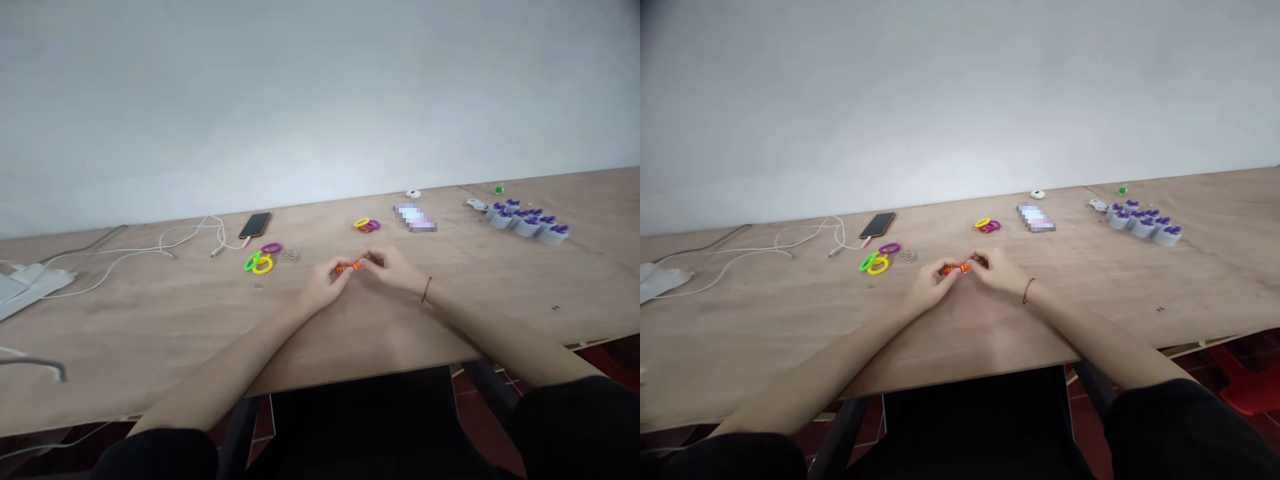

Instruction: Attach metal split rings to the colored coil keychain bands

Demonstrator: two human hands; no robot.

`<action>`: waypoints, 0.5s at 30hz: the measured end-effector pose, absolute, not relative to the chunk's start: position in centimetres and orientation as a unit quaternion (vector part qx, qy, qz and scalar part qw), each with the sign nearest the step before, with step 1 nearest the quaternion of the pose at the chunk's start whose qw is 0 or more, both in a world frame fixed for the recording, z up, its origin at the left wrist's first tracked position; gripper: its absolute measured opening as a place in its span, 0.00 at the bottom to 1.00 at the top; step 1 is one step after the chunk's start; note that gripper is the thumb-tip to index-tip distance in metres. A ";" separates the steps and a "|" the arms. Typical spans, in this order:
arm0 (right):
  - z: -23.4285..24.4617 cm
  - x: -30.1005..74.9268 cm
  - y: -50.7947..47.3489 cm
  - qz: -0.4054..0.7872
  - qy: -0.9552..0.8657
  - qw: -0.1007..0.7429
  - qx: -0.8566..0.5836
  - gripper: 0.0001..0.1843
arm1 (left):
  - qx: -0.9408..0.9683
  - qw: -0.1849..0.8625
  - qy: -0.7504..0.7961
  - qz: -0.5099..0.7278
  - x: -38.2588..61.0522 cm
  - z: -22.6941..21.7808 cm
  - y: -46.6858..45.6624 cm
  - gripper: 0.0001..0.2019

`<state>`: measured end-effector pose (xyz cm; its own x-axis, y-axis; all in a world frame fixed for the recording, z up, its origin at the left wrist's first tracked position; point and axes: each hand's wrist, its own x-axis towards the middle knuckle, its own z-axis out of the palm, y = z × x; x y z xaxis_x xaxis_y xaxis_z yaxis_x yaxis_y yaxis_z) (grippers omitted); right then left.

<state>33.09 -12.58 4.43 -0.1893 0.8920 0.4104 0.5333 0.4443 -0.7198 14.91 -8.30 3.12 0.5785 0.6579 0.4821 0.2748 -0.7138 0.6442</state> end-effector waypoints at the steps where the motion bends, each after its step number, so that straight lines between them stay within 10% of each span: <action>1: 4.5 33.2 -12.5 0.223 -0.743 0.409 -0.480 0.11 | 0.859 0.241 0.269 0.362 14.9 3.2 -8.2 0.11; 15: 3.7 33.0 -11.9 0.462 -0.609 0.471 -0.440 0.14 | 0.878 0.136 0.257 0.379 14.6 3.7 -8.0 0.11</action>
<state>33.02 -11.94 3.69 -0.1689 0.9714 0.1669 0.1018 0.1856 -0.9773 14.61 -8.02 3.68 0.5797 0.5553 0.5963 0.3489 -0.8305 0.4342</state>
